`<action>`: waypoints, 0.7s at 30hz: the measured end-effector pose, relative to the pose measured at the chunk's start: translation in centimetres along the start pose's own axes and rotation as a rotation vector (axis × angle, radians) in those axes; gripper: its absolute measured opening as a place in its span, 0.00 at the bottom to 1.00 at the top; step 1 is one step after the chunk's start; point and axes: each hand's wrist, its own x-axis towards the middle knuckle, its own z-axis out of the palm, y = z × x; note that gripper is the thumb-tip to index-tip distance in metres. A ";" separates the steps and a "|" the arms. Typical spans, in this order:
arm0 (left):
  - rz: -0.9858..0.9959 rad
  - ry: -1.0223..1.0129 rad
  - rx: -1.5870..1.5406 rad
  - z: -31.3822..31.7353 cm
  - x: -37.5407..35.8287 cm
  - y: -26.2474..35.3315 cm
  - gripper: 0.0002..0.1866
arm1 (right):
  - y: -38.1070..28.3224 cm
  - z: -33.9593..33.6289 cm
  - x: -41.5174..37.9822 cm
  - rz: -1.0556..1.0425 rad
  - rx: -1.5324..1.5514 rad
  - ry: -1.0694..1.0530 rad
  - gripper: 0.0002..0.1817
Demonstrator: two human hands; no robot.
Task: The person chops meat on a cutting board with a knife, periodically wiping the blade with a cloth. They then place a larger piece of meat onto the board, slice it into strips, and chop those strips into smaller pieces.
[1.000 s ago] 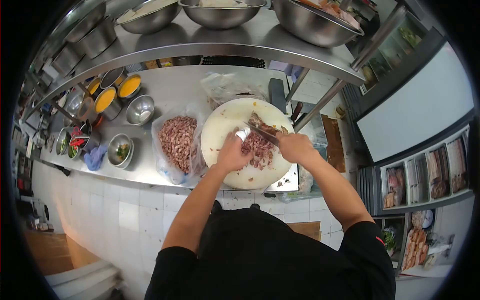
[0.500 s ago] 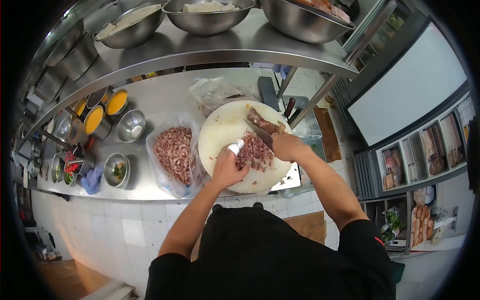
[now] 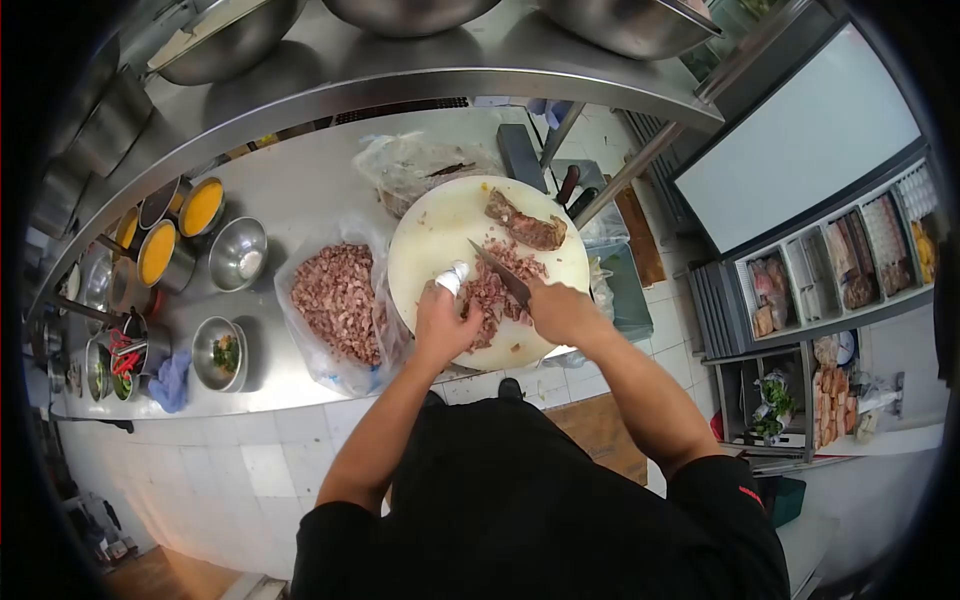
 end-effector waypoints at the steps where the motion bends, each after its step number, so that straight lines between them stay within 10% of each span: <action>1: 0.000 -0.001 -0.001 -0.1 0.1 -0.2 0.35 | -0.3 -1.1 0.5 -0.030 0.001 0.020 0.22; 21: 0.019 0.286 0.019 0.3 -0.7 -1.4 0.26 | -2.6 -4.4 -1.8 0.000 -0.015 -0.078 0.19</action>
